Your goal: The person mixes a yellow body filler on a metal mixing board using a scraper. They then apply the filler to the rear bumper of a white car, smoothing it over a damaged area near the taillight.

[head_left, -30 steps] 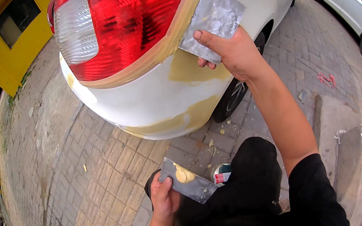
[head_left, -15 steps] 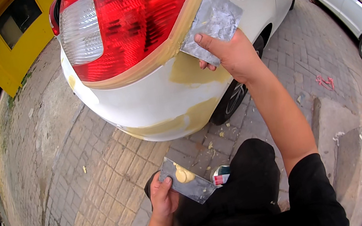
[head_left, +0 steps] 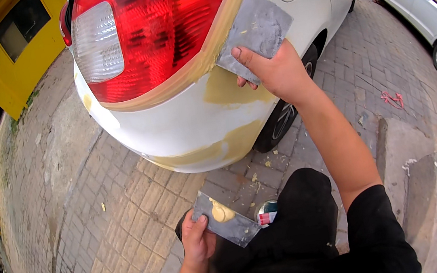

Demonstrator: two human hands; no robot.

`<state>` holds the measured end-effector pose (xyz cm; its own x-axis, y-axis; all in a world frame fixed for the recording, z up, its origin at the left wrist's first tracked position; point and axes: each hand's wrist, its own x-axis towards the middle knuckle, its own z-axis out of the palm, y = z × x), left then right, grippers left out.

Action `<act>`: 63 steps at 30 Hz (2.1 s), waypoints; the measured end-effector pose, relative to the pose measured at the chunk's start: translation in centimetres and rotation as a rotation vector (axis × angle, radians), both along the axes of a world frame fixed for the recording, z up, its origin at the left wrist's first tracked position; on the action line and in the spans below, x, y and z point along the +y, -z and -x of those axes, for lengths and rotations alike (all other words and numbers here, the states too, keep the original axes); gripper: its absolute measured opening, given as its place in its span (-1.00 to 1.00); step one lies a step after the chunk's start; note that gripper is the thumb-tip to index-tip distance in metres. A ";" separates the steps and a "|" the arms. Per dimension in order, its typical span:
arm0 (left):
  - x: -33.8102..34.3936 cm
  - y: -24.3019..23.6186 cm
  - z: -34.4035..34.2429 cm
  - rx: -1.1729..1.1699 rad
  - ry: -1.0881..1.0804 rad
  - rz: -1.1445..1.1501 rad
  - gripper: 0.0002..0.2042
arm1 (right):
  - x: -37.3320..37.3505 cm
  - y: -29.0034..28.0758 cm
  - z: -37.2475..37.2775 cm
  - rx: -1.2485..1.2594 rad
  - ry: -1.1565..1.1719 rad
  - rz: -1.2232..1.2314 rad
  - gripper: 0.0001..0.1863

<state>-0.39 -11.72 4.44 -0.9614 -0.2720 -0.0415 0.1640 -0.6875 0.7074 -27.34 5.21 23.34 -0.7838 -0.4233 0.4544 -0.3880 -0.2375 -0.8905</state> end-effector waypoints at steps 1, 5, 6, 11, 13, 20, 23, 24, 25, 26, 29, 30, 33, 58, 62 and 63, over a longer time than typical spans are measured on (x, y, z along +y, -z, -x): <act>-0.2 0.5 -0.1 0.014 0.007 0.008 -0.70 | 0.2 -0.2 -0.3 0.024 -0.021 0.047 -0.79; -0.2 1.1 0.0 0.033 0.001 0.032 -0.69 | 2.0 -0.5 -1.5 0.052 -0.072 0.201 -0.73; -0.2 0.9 0.0 0.029 0.002 0.026 -0.69 | 2.5 0.0 -1.9 0.028 -0.086 0.210 -0.73; -0.1 0.5 -0.1 0.013 0.037 0.018 -0.70 | 3.4 3.1 -2.2 -0.124 -0.099 0.191 -0.73; -0.2 0.7 0.0 0.022 0.048 0.017 -0.71 | 3.0 3.5 -2.4 -0.180 -0.099 0.175 -0.75; 0.0 0.9 -0.1 -0.007 0.040 0.029 -0.74 | 1.0 4.8 -1.6 -0.049 0.026 0.091 -0.66; -0.1 1.4 -0.5 -0.027 0.007 0.031 -0.74 | 0.6 4.5 -2.3 0.106 -0.033 0.261 -0.60; 0.0 1.4 -0.5 -0.030 0.009 0.031 -0.75 | 0.4 4.6 -2.2 0.180 -0.017 0.272 -0.59; 0.0 1.3 -0.5 -0.032 0.012 0.030 -0.75 | 0.3 4.7 -1.9 0.255 -0.001 0.283 -0.58; 0.0 1.2 -0.5 -0.036 0.012 0.032 -0.75 | 0.2 4.5 -1.9 0.260 -0.015 0.254 -0.57; -0.2 1.1 -0.6 -0.046 0.021 0.035 -0.73 | 0.5 3.1 -2.6 0.141 -0.113 0.082 -0.53; -0.1 0.8 -0.6 -0.056 0.012 0.041 -0.72 | 0.3 3.4 -2.9 0.144 -0.202 0.145 -0.52; 0.2 0.2 -0.6 -0.066 -0.006 0.049 -0.70 | 0.2 4.9 -4.4 0.130 -0.390 0.297 -0.48; -0.2 1.0 -0.4 -0.058 0.020 0.049 -0.70 | -0.2 8.3 -3.9 0.011 -0.264 0.194 -0.64; -0.1 0.9 -0.6 -0.068 0.006 0.038 -0.71 | 0.2 7.4 -4.6 -0.085 -0.144 0.160 -0.57; -0.1 1.1 -0.6 -0.068 0.004 0.039 -0.72 | 0.0 7.1 -4.6 -0.073 -0.080 0.184 -0.57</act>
